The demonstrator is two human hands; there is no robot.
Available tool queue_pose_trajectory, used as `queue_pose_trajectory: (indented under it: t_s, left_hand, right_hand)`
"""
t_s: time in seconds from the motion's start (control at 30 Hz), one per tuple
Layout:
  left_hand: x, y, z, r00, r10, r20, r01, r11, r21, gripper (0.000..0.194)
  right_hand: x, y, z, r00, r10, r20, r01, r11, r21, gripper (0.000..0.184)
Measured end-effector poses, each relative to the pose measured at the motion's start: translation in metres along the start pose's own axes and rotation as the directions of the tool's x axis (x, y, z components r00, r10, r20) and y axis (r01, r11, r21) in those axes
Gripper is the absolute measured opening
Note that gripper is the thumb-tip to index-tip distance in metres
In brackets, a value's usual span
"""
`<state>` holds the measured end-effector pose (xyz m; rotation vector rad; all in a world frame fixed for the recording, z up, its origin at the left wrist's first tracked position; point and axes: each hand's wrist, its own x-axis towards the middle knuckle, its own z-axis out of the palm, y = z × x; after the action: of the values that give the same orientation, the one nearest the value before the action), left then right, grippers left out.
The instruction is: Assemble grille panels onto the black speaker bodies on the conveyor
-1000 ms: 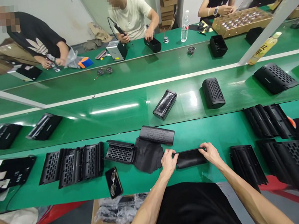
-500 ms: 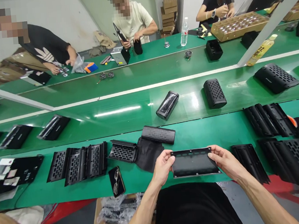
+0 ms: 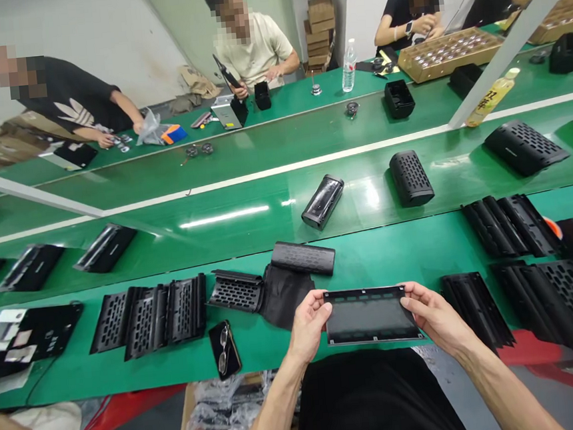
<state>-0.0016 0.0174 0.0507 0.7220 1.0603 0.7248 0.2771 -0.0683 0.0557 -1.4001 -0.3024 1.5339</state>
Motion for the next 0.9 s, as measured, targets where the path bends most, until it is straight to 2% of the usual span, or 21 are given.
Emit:
queue_pose_trajectory:
  t_s: [0.27, 0.47, 0.73, 0.9]
  left_hand:
    - [0.001, 0.006, 0.002, 1.0, -0.017, 0.009, 0.017, 0.999, -0.04, 0.045]
    - [0.005, 0.003, 0.0, 1.0, -0.011, -0.003, 0.01, 0.998, -0.056, 0.044]
    - [0.007, 0.008, 0.002, 1.0, -0.018, 0.001, 0.018, 0.997, -0.074, 0.043]
    - [0.01, 0.009, 0.001, 1.0, -0.006, 0.02, 0.007, 0.998, -0.063, 0.042]
  right_hand:
    - [0.001, -0.005, 0.006, 0.999, 0.025, -0.029, -0.024, 0.999, 0.031, 0.046]
    - [0.004, -0.008, 0.012, 0.998, 0.066, -0.02, -0.064, 0.994, 0.086, 0.047]
    - [0.008, -0.008, 0.009, 0.998, 0.062, 0.023, -0.065, 0.986, 0.156, 0.035]
    - [0.01, -0.006, 0.008, 0.998, 0.057, 0.003, -0.057, 0.984, 0.169, 0.033]
